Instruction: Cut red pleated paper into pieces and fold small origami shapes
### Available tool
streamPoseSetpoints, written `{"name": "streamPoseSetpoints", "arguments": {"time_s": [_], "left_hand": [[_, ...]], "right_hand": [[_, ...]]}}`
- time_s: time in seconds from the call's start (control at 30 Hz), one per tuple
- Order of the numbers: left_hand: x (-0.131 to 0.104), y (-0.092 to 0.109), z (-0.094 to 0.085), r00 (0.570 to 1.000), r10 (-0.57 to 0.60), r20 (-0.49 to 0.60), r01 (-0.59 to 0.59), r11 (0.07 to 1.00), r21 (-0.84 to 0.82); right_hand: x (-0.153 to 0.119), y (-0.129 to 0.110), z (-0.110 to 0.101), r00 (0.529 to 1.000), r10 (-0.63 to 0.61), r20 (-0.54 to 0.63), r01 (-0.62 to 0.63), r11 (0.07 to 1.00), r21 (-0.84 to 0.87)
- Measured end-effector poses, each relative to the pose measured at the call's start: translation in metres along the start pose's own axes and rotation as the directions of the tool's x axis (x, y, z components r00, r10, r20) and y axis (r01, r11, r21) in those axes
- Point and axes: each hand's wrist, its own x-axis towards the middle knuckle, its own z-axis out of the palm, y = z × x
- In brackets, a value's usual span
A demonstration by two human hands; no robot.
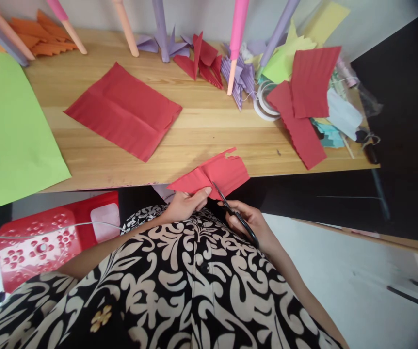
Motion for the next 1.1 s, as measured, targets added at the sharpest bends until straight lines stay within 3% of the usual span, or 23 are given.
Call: {"name": "streamPoseSetpoints", "arguments": {"time_s": [0.2, 0.33, 0.73, 0.93, 1.1], "left_hand": [[0.000, -0.002, 0.000, 1.000, 0.006, -0.002, -0.006, 0.996, -0.093], [0.000, -0.002, -0.001, 0.997, 0.033, -0.073, -0.044, 0.988, -0.151], [-0.002, -0.003, 0.000, 0.994, 0.084, -0.074, -0.086, 0.996, -0.023], [-0.004, -0.002, 0.000, 0.994, 0.070, -0.085, -0.072, 0.997, -0.021], [-0.004, -0.003, 0.000, 0.995, 0.047, -0.088, -0.051, 0.998, -0.034]], "right_hand": [[-0.003, 0.004, -0.004, 1.000, 0.021, -0.013, -0.021, 1.000, -0.015], [-0.004, 0.003, -0.004, 0.999, 0.035, -0.018, -0.036, 0.999, -0.021], [0.002, 0.002, -0.002, 0.999, 0.008, 0.031, -0.008, 1.000, 0.004], [0.006, 0.004, 0.001, 1.000, -0.006, 0.021, 0.005, 1.000, 0.028], [0.005, 0.000, 0.002, 0.999, 0.007, -0.037, -0.009, 0.999, -0.053]]}}
